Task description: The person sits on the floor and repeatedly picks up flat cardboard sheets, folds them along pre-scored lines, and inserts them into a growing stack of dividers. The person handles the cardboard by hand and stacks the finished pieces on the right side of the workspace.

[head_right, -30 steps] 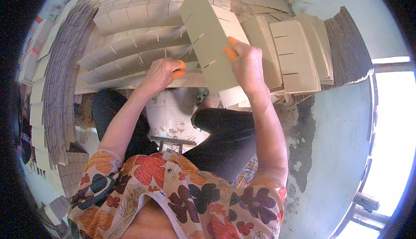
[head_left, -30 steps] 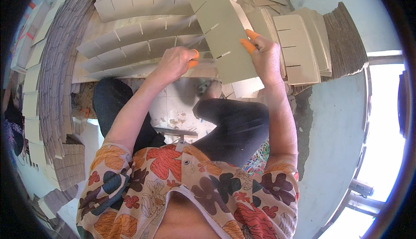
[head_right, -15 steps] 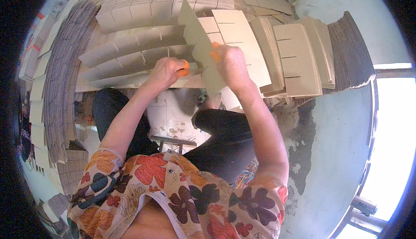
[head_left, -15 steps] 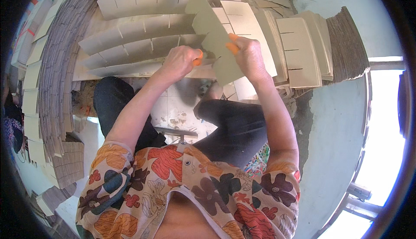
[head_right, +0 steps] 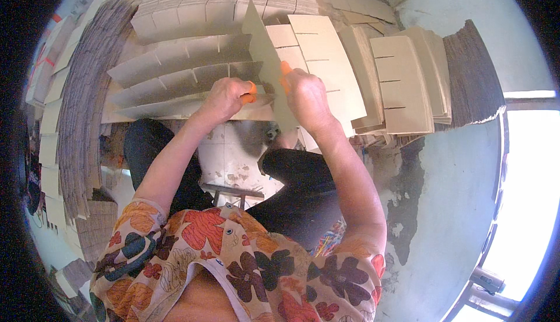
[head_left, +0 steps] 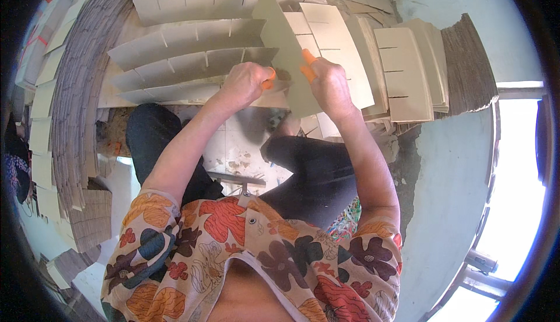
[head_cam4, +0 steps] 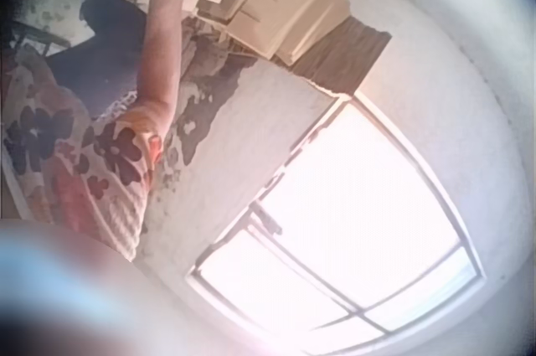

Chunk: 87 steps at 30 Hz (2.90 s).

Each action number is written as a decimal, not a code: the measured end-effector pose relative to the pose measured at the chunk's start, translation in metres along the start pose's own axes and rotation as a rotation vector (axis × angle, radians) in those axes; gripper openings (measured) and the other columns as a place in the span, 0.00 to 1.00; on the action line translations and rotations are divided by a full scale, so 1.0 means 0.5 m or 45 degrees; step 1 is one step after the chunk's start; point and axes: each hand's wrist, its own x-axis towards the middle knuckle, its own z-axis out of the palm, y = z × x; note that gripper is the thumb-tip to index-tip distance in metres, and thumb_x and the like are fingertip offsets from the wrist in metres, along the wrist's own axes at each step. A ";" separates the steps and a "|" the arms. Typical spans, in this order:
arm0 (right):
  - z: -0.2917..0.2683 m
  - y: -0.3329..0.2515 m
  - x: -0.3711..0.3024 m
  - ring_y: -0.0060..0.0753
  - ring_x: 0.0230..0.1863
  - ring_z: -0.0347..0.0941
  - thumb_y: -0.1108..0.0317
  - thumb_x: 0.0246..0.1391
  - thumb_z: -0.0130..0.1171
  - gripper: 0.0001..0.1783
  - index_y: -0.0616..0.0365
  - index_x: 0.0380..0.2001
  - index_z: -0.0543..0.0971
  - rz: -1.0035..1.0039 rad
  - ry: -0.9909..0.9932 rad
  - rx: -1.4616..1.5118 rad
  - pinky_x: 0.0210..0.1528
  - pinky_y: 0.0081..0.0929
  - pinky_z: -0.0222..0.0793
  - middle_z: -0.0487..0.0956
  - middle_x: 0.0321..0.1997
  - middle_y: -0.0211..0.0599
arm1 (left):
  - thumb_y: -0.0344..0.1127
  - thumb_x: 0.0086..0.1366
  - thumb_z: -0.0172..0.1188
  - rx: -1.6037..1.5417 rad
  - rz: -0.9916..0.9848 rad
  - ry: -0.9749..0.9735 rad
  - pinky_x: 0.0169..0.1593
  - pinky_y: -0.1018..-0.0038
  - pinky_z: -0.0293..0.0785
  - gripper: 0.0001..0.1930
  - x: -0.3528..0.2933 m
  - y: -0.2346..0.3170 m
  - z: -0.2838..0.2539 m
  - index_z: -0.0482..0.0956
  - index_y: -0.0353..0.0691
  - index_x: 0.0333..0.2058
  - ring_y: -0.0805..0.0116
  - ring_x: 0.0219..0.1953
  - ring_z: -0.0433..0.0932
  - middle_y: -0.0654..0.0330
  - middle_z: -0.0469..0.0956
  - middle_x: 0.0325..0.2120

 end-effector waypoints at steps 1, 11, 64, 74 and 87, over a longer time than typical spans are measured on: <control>0.002 0.003 0.002 0.56 0.29 0.74 0.74 0.46 0.63 0.12 0.67 0.35 0.79 -0.016 -0.021 -0.034 0.29 0.40 0.69 0.76 0.28 0.53 | 0.35 0.52 0.65 0.003 -0.004 0.000 0.31 0.58 0.72 0.07 -0.001 0.002 -0.001 0.78 0.40 0.27 0.49 0.27 0.77 0.50 0.76 0.22; -0.002 0.016 0.042 0.54 0.29 0.75 0.76 0.45 0.57 0.02 0.63 0.23 0.76 -0.071 -0.218 -0.216 0.33 0.44 0.71 0.76 0.24 0.49 | 0.26 0.50 0.59 -0.008 0.026 0.003 0.31 0.56 0.72 0.02 0.004 0.019 -0.026 0.77 0.39 0.25 0.46 0.28 0.77 0.47 0.76 0.20; -0.056 -0.118 0.088 0.43 0.33 0.74 0.76 0.46 0.63 0.27 0.65 0.53 0.72 0.188 -0.067 0.250 0.36 0.29 0.71 0.77 0.30 0.54 | 0.33 0.50 0.66 0.207 -0.123 0.110 0.33 0.58 0.72 0.08 -0.116 -0.038 -0.099 0.78 0.39 0.29 0.50 0.29 0.77 0.51 0.74 0.22; 0.044 -0.076 0.110 0.39 0.43 0.79 0.77 0.48 0.61 0.29 0.64 0.56 0.70 -0.018 -0.286 0.237 0.44 0.30 0.71 0.77 0.42 0.62 | 0.32 0.50 0.65 0.133 -0.053 0.145 0.33 0.58 0.73 0.07 -0.105 -0.044 -0.092 0.78 0.39 0.29 0.50 0.29 0.77 0.50 0.76 0.22; -0.023 -0.157 0.077 0.59 0.31 0.74 0.73 0.46 0.62 0.18 0.66 0.42 0.75 0.183 -0.404 0.000 0.34 0.44 0.69 0.76 0.27 0.57 | 0.33 0.50 0.66 0.155 -0.106 0.089 0.34 0.59 0.72 0.08 -0.097 -0.053 -0.089 0.80 0.40 0.30 0.50 0.30 0.77 0.51 0.76 0.23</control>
